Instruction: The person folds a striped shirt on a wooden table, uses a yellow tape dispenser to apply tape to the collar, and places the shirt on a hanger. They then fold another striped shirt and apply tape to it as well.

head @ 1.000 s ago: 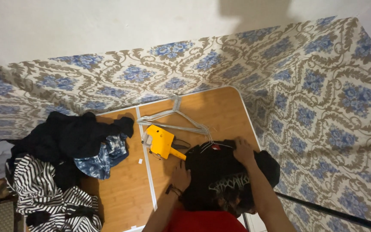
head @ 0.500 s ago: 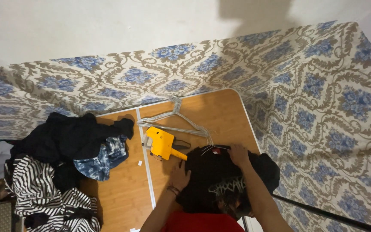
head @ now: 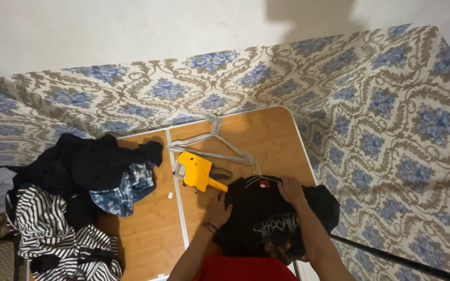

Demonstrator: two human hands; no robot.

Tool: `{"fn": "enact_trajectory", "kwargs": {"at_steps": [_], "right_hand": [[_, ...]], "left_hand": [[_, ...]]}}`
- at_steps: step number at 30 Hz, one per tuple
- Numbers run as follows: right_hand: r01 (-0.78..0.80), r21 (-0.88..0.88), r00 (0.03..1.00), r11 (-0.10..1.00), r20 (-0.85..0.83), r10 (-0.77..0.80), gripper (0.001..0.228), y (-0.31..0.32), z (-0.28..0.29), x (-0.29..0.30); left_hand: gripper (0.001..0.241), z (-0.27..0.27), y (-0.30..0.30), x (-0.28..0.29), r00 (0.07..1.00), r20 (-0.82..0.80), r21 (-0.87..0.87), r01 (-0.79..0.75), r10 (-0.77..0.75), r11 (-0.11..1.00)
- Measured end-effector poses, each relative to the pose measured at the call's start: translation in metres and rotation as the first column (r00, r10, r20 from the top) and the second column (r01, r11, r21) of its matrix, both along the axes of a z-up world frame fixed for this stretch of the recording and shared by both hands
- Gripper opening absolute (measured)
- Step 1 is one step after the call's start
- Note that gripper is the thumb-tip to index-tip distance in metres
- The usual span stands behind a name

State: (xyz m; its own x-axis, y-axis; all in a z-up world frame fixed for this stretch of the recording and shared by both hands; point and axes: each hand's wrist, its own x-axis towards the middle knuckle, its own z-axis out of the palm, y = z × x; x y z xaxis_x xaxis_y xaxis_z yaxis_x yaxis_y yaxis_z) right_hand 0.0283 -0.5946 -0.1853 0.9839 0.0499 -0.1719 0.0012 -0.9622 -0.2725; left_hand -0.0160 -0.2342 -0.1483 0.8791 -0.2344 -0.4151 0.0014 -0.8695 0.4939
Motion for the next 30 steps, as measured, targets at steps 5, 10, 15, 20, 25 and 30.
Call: {"fn": "enact_trajectory", "kwargs": {"at_steps": [5, 10, 15, 20, 25, 30], "right_hand": [[0.012, -0.008, 0.999, 1.0, -0.047, -0.012, 0.035, 0.015, 0.04, 0.001], [0.022, -0.059, 0.982, 0.998, -0.184, -0.032, 0.042, 0.014, 0.04, 0.001], [0.012, -0.153, 0.972, 0.988, -0.231, -0.047, 0.043, 0.009, 0.014, 0.013], [-0.008, -0.298, 0.964, 0.955, -0.255, -0.071, 0.044, 0.015, 0.006, 0.035], [0.045, -0.355, 0.962, 0.934, -0.238, -0.137, 0.037, 0.023, 0.016, 0.048], [0.126, -0.291, 0.963, 0.948, -0.193, -0.187, 0.028, 0.018, 0.008, 0.036]], "left_hand": [[0.074, -0.006, -0.001, 0.004, 0.999, -0.023, -0.002, -0.024, 0.024, 1.0], [0.077, -0.019, 0.0, 0.006, 0.999, -0.042, 0.021, -0.014, 0.015, 1.0], [0.074, -0.023, 0.0, 0.005, 1.0, -0.005, 0.027, -0.027, 0.028, 0.999], [0.073, -0.028, 0.008, 0.003, 0.998, 0.028, -0.046, -0.049, 0.051, 0.998], [0.066, -0.031, 0.007, -0.004, 0.983, 0.185, -0.05, 0.027, -0.017, 0.998], [0.064, -0.018, 0.006, -0.001, 0.998, 0.055, -0.032, 0.041, -0.04, 0.999]]}}
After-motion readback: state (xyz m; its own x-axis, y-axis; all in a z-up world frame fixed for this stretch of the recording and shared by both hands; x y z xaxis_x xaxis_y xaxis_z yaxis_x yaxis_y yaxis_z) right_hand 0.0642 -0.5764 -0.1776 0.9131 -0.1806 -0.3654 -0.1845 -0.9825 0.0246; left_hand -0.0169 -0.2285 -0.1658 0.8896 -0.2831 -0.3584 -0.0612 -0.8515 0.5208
